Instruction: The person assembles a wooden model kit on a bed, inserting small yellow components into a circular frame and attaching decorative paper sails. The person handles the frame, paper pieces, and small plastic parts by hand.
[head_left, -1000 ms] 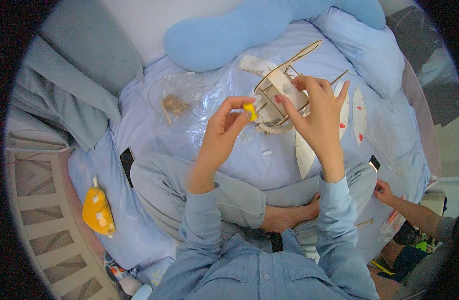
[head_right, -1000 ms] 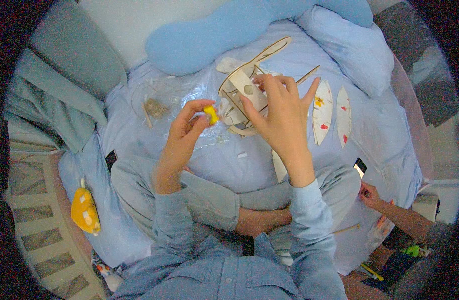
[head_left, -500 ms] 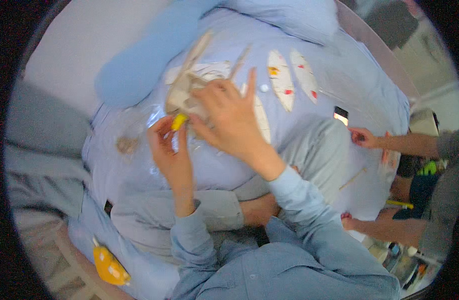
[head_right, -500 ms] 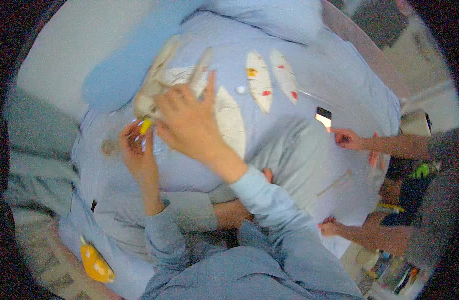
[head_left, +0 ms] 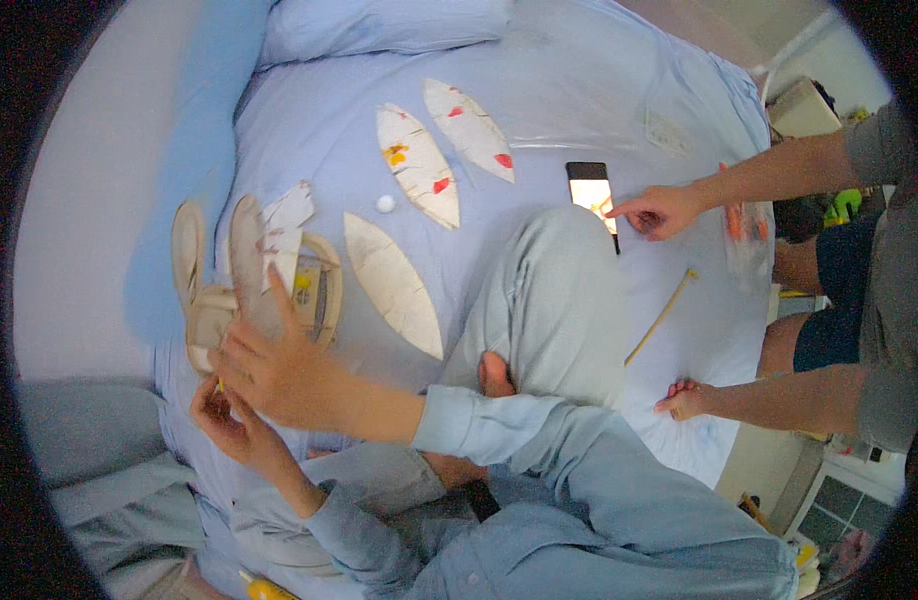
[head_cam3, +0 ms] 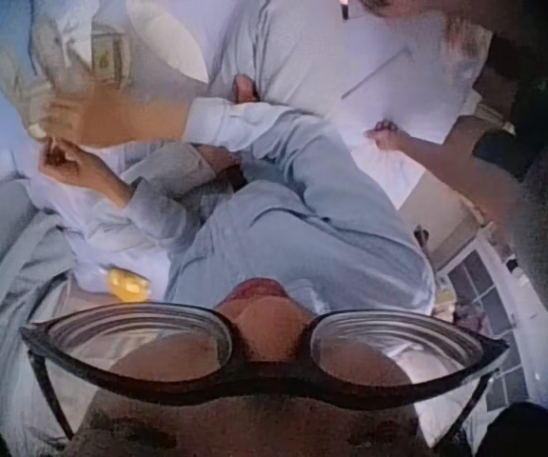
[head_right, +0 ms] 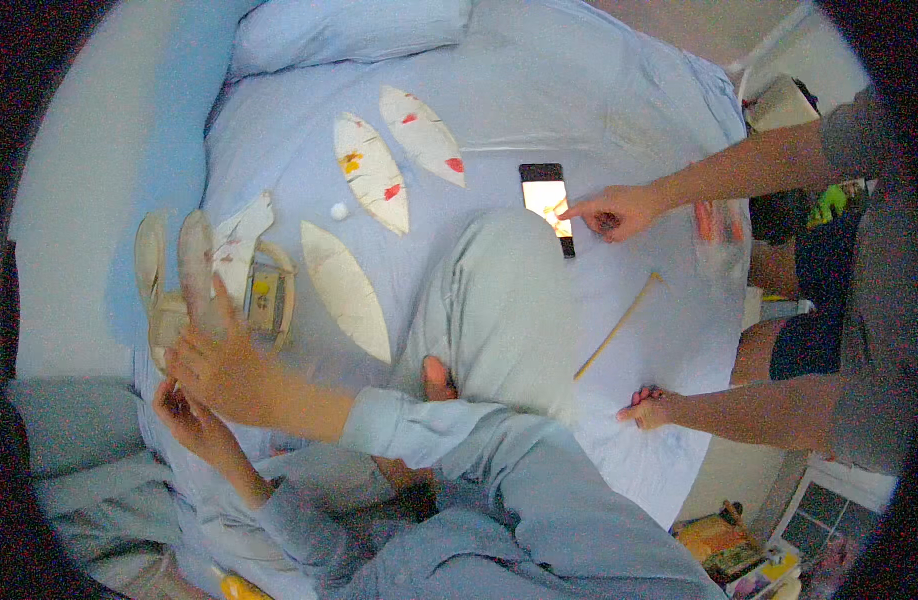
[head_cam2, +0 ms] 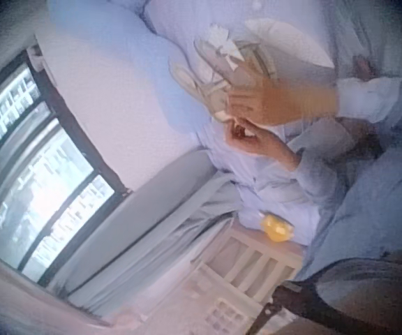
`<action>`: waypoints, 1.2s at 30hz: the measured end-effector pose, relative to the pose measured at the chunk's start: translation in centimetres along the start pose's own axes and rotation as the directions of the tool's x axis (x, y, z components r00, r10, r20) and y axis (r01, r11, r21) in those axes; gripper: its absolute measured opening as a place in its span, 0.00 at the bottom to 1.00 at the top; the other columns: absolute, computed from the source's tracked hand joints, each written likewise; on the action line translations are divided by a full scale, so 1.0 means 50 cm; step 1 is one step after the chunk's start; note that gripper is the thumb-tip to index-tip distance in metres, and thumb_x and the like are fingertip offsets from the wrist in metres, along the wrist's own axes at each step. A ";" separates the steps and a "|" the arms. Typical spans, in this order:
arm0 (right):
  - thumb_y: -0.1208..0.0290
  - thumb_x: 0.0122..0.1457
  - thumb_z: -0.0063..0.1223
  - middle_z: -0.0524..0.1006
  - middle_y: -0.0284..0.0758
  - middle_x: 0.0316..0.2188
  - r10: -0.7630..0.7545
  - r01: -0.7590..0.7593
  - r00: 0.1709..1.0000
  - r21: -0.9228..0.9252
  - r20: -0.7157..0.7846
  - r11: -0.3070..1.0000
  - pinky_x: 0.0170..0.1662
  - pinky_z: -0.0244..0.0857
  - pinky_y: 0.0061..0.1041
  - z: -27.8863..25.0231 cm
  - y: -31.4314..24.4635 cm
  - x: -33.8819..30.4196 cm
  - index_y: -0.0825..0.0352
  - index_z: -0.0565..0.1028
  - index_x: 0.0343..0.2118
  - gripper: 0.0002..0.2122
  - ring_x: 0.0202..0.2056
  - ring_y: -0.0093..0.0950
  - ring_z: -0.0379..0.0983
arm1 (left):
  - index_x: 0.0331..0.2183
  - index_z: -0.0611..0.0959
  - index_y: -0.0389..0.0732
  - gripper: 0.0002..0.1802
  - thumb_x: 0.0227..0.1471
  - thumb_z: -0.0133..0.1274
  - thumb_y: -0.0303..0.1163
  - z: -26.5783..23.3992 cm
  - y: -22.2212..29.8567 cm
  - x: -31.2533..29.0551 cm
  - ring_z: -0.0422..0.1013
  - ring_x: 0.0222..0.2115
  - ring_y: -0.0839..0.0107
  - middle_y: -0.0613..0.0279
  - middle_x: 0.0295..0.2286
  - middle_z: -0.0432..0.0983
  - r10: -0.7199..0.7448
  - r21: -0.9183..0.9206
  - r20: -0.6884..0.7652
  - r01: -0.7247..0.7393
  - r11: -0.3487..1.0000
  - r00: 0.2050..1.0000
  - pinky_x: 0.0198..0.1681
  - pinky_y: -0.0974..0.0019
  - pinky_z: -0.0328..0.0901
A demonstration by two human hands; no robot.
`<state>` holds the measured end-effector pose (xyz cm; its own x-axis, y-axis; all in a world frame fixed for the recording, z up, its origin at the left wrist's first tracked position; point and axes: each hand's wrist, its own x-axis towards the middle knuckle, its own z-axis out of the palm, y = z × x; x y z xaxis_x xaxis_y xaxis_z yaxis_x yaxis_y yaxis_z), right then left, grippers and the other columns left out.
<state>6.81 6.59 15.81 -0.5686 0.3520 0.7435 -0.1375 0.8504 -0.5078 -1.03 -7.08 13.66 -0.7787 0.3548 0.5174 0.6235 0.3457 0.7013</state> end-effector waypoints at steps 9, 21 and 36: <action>0.64 0.56 0.49 0.76 0.36 0.35 0.147 -0.146 0.988 -0.023 0.040 0.989 0.63 0.35 0.72 -0.009 -0.030 -0.001 0.70 0.77 0.44 0.17 0.49 0.31 0.69 | 0.56 0.66 0.38 0.24 0.59 0.50 0.26 0.007 0.007 -0.030 0.64 0.55 0.60 0.55 0.60 0.61 -0.151 -0.210 0.127 0.175 0.962 0.980 0.59 0.60 0.58; 0.65 0.53 0.50 0.76 0.33 0.37 0.184 -0.188 0.978 0.027 0.102 0.982 0.64 0.35 0.71 0.009 -0.054 -0.006 0.69 0.75 0.44 0.18 0.50 0.29 0.67 | 0.50 0.69 0.38 0.25 0.49 0.58 0.23 0.052 0.111 -0.029 0.68 0.45 0.71 0.61 0.45 0.69 -0.196 -0.153 -0.052 0.186 0.970 0.979 0.48 0.68 0.62; 0.64 0.56 0.47 0.73 0.37 0.43 0.198 -0.192 0.977 -0.075 0.084 0.979 0.61 0.42 0.74 -0.006 -0.066 -0.004 0.67 0.76 0.41 0.15 0.49 0.35 0.69 | 0.49 0.69 0.38 0.25 0.48 0.58 0.21 0.065 0.085 -0.022 0.68 0.45 0.72 0.61 0.44 0.69 -0.189 -0.049 -0.090 0.186 0.981 0.978 0.47 0.68 0.61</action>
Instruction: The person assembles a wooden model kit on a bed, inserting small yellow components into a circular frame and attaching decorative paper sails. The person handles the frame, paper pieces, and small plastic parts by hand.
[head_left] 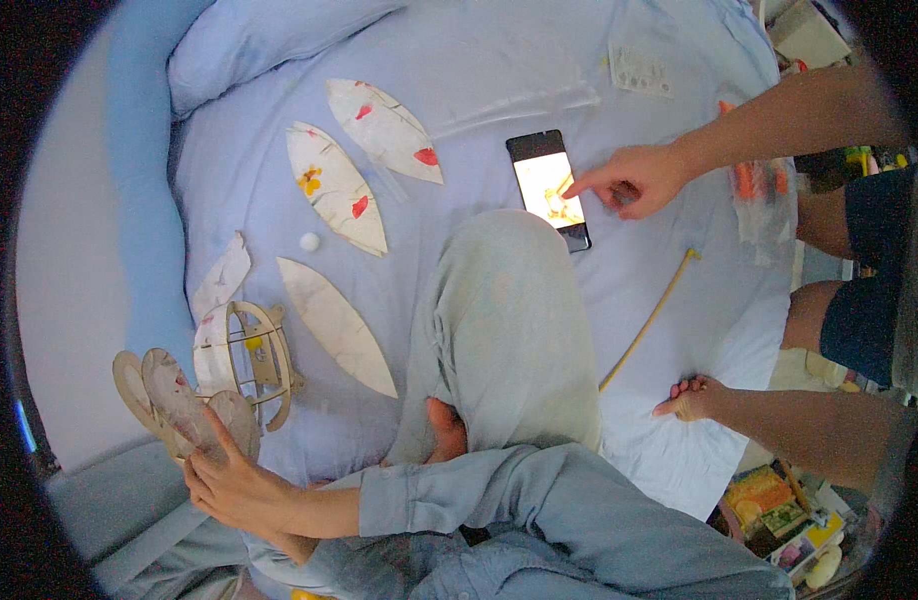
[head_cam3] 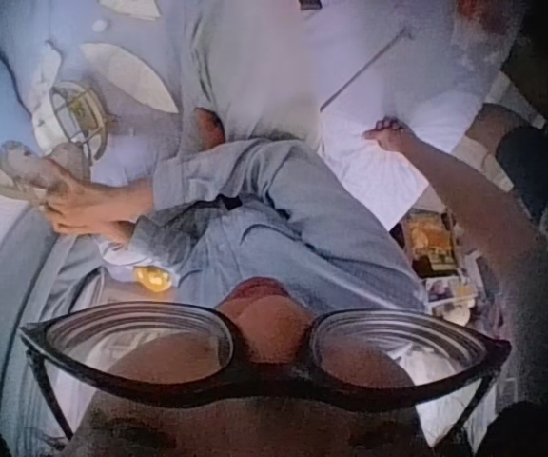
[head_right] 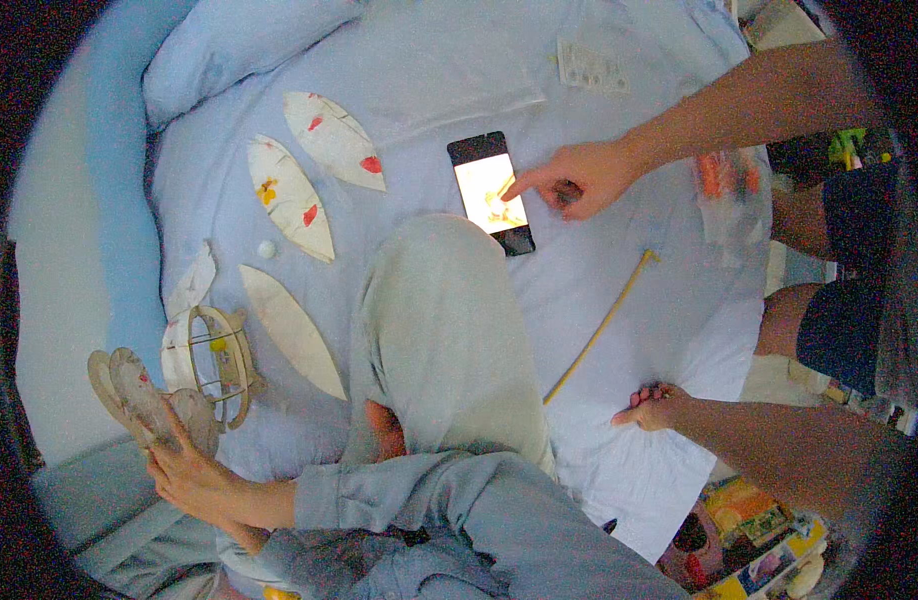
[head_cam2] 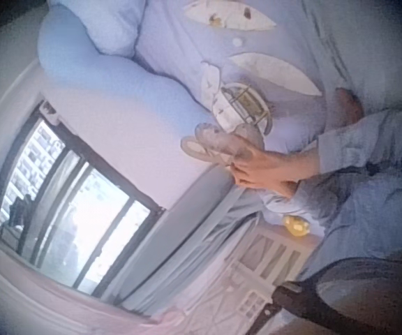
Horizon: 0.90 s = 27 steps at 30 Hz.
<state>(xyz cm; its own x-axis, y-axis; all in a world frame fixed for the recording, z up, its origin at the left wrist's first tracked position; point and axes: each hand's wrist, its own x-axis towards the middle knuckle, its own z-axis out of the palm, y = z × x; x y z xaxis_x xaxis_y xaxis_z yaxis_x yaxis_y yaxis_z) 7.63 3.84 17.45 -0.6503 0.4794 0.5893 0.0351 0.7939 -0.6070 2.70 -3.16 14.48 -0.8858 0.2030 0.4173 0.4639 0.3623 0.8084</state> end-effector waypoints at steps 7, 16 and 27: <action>0.64 0.53 0.48 0.73 0.35 0.41 0.018 -0.020 1.000 -0.052 -0.024 0.998 0.61 0.46 0.70 -0.004 0.009 0.001 0.67 0.77 0.41 0.15 0.48 0.34 0.68 | 0.48 0.69 0.38 0.25 0.48 0.58 0.20 0.006 0.002 0.003 0.68 0.45 0.72 0.61 0.44 0.69 0.004 0.019 0.003 -0.004 1.000 1.000 0.47 0.68 0.61; 0.62 0.56 0.46 0.74 0.37 0.36 0.093 -0.085 0.993 0.095 -0.076 0.992 0.61 0.45 0.69 -0.031 0.024 0.012 0.70 0.77 0.40 0.16 0.45 0.35 0.68 | 0.48 0.69 0.38 0.26 0.47 0.58 0.19 0.025 0.019 -0.007 0.68 0.45 0.72 0.62 0.44 0.69 0.010 0.026 0.015 -0.010 1.000 1.000 0.46 0.68 0.61; 0.63 0.54 0.51 0.76 0.37 0.39 0.095 -0.067 0.993 0.350 -0.064 0.934 0.59 0.45 0.62 -0.053 0.108 0.034 0.64 0.77 0.35 0.11 0.51 0.34 0.69 | 0.47 0.69 0.38 0.26 0.46 0.58 0.18 0.070 0.009 0.008 0.68 0.45 0.73 0.62 0.43 0.69 0.006 -0.029 -0.030 -0.007 1.000 1.000 0.46 0.68 0.61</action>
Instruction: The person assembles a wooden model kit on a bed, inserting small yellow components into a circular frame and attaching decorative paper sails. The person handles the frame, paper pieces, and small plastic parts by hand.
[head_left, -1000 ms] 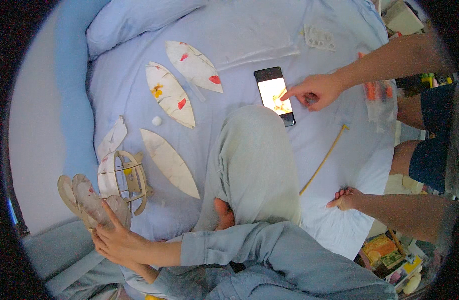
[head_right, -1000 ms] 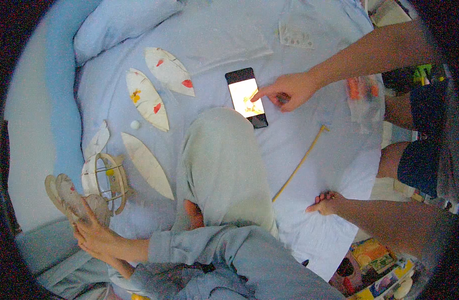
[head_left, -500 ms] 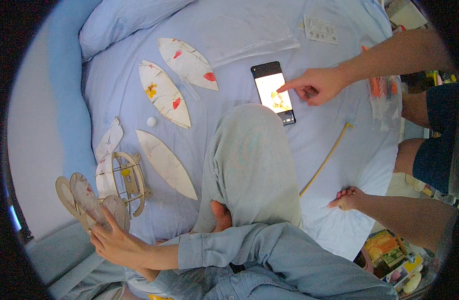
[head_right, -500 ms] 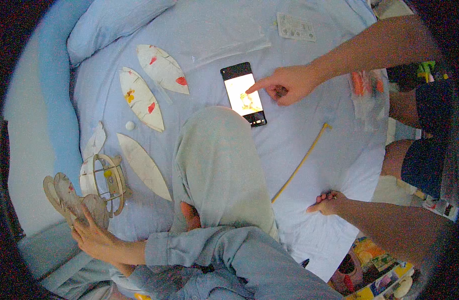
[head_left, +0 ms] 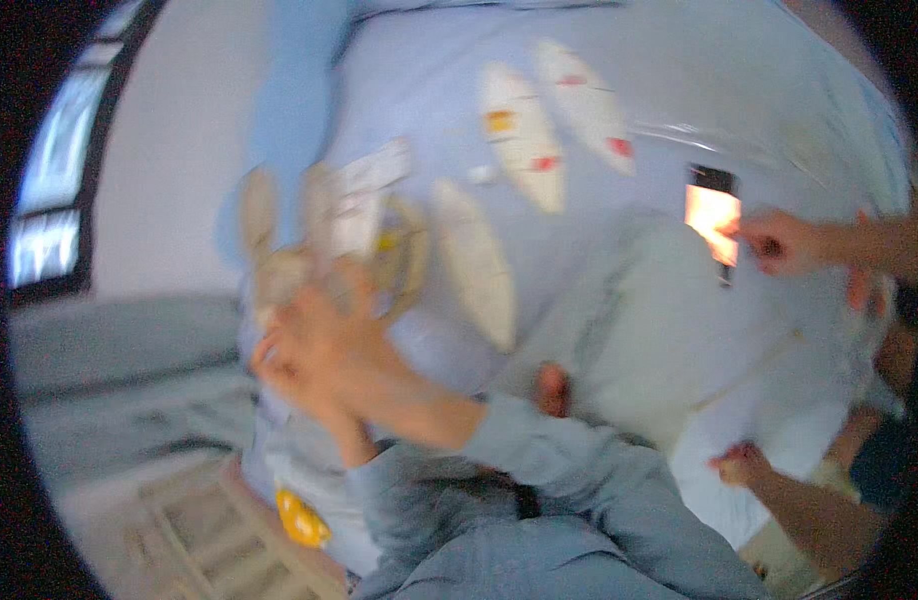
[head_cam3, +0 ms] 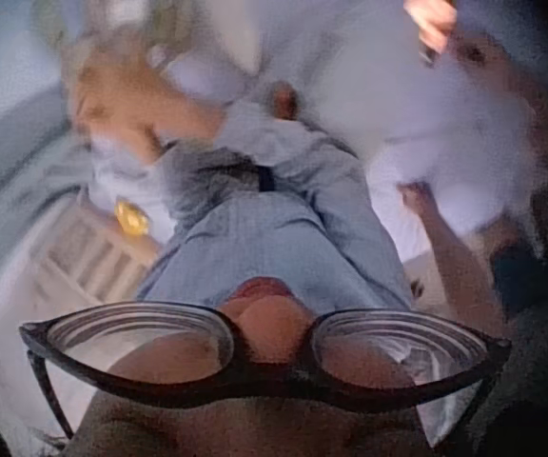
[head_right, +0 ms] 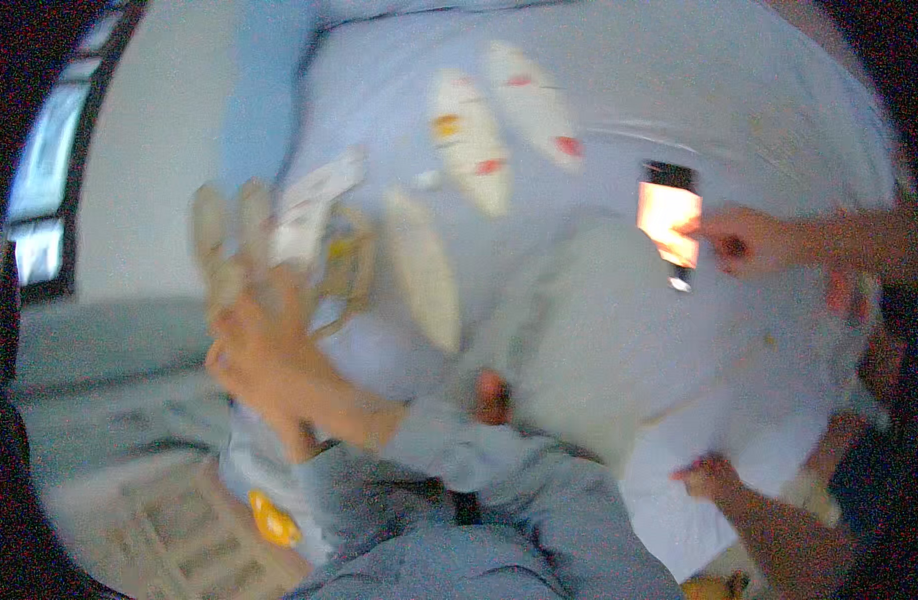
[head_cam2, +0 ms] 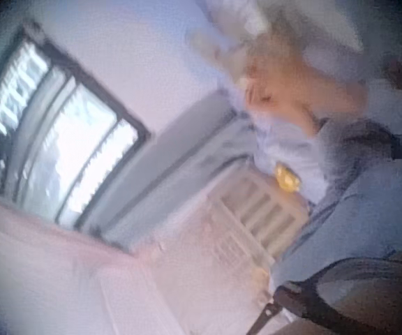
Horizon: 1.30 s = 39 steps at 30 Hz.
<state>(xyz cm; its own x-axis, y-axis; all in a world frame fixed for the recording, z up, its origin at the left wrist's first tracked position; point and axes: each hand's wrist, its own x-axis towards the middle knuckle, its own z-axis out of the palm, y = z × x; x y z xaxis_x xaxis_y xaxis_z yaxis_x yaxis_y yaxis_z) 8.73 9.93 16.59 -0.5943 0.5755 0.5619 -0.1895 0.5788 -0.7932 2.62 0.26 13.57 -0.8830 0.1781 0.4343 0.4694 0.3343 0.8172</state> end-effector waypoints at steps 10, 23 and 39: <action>0.62 0.51 0.59 0.72 0.34 0.45 -0.141 0.190 0.969 -0.249 0.204 0.950 0.57 0.51 0.45 -0.027 -0.004 0.014 0.64 0.74 0.44 0.18 0.56 0.31 0.63 | 0.46 0.67 0.42 0.31 0.40 0.62 0.16 -0.023 0.032 -0.008 0.69 0.41 0.77 0.66 0.40 0.68 0.061 -0.034 -0.065 -0.063 0.997 0.996 0.44 0.70 0.59; 0.64 0.50 0.61 0.73 0.31 0.46 -0.151 0.239 0.951 -0.328 0.271 0.914 0.55 0.50 0.42 -0.006 -0.028 0.016 0.62 0.75 0.43 0.17 0.56 0.33 0.63 | 0.44 0.67 0.41 0.30 0.41 0.63 0.20 -0.055 0.018 -0.006 0.69 0.36 0.75 0.65 0.38 0.74 -0.099 0.027 -0.027 0.100 0.995 0.995 0.43 0.69 0.58; 0.64 0.49 0.62 0.73 0.32 0.47 -0.185 0.278 0.945 -0.365 0.268 0.889 0.55 0.50 0.41 -0.001 -0.023 0.018 0.62 0.74 0.43 0.18 0.55 0.37 0.63 | 0.49 0.64 0.41 0.34 0.42 0.64 0.24 -0.052 0.018 -0.011 0.67 0.38 0.72 0.64 0.41 0.75 -0.017 -0.021 -0.011 0.017 1.000 1.000 0.50 0.64 0.55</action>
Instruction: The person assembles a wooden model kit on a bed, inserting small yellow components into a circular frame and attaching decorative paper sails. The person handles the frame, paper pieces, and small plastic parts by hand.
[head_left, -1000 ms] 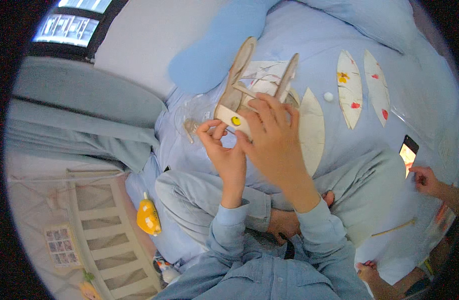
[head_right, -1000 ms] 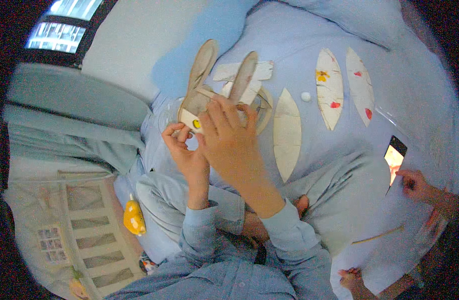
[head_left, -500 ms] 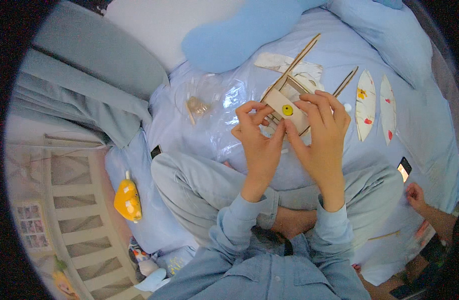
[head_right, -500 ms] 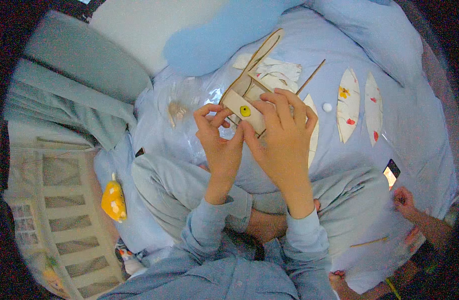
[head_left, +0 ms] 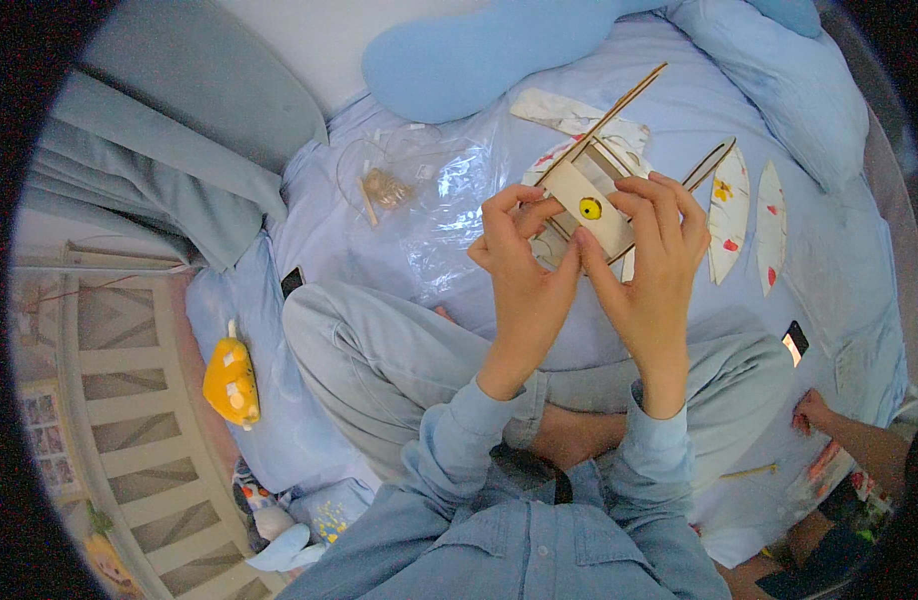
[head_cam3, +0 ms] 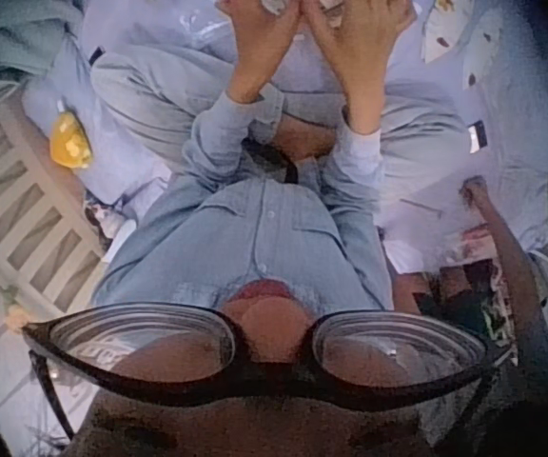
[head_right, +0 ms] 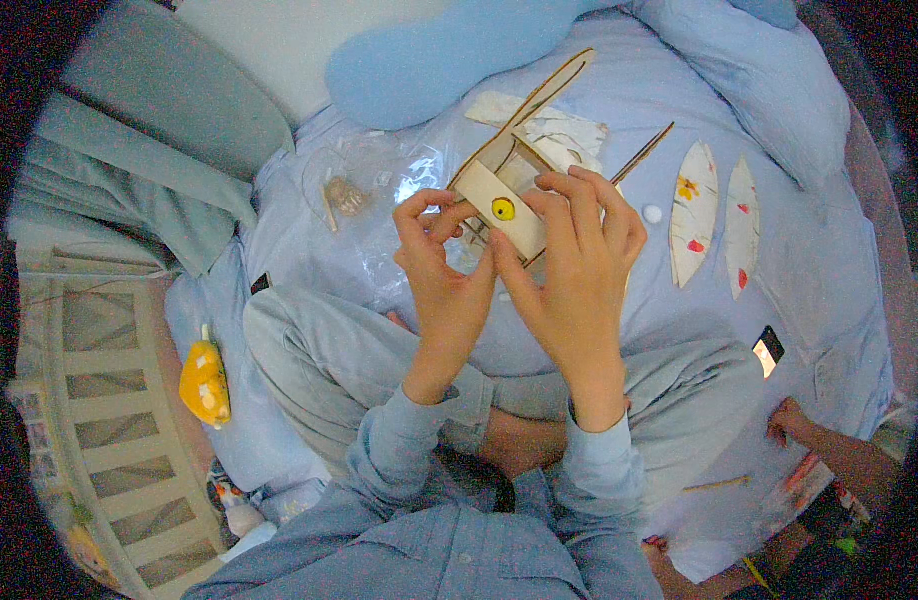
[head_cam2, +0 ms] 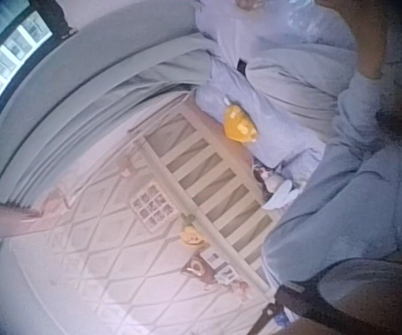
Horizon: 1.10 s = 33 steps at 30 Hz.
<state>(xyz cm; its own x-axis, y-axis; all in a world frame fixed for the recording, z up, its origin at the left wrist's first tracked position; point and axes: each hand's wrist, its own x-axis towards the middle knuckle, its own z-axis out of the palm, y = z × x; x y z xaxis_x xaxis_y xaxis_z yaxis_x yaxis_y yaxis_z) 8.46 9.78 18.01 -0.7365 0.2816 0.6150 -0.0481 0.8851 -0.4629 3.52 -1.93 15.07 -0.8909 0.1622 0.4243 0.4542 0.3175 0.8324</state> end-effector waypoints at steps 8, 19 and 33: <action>0.65 0.48 0.62 0.73 0.32 0.47 -0.020 0.020 1.000 0.020 -0.010 1.000 0.55 0.51 0.40 -0.007 0.006 -0.001 0.61 0.76 0.44 0.18 0.55 0.36 0.63 | 0.47 0.65 0.44 0.36 0.38 0.67 0.28 0.005 0.009 0.004 0.66 0.35 0.73 0.70 0.36 0.78 -0.036 0.127 -0.071 0.045 0.991 0.997 0.51 0.60 0.47; 0.65 0.49 0.62 0.73 0.32 0.47 -0.016 0.016 1.000 0.027 -0.010 1.000 0.54 0.50 0.40 -0.012 0.006 -0.003 0.61 0.76 0.44 0.18 0.55 0.35 0.63 | 0.46 0.66 0.44 0.35 0.35 0.67 0.27 0.007 0.044 0.004 0.66 0.35 0.74 0.72 0.35 0.78 -0.067 0.164 -0.095 0.082 0.983 0.993 0.51 0.61 0.49; 0.61 0.52 0.60 0.73 0.31 0.45 -0.037 0.037 0.999 -0.021 0.021 0.999 0.54 0.49 0.42 -0.015 0.000 -0.001 0.62 0.75 0.45 0.18 0.54 0.34 0.63 | 0.46 0.65 0.42 0.34 0.38 0.65 0.22 0.011 0.020 -0.002 0.66 0.37 0.73 0.66 0.35 0.78 -0.064 -0.002 -0.075 0.064 0.998 0.995 0.48 0.64 0.56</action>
<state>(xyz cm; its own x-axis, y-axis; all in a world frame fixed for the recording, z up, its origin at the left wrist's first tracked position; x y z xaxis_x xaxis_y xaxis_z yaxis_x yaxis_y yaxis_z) 9.01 10.05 18.43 -0.7482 0.2409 0.6181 -0.0613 0.9027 -0.4259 4.06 -1.12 15.68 -0.9154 0.0708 0.3962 0.3967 0.3254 0.8584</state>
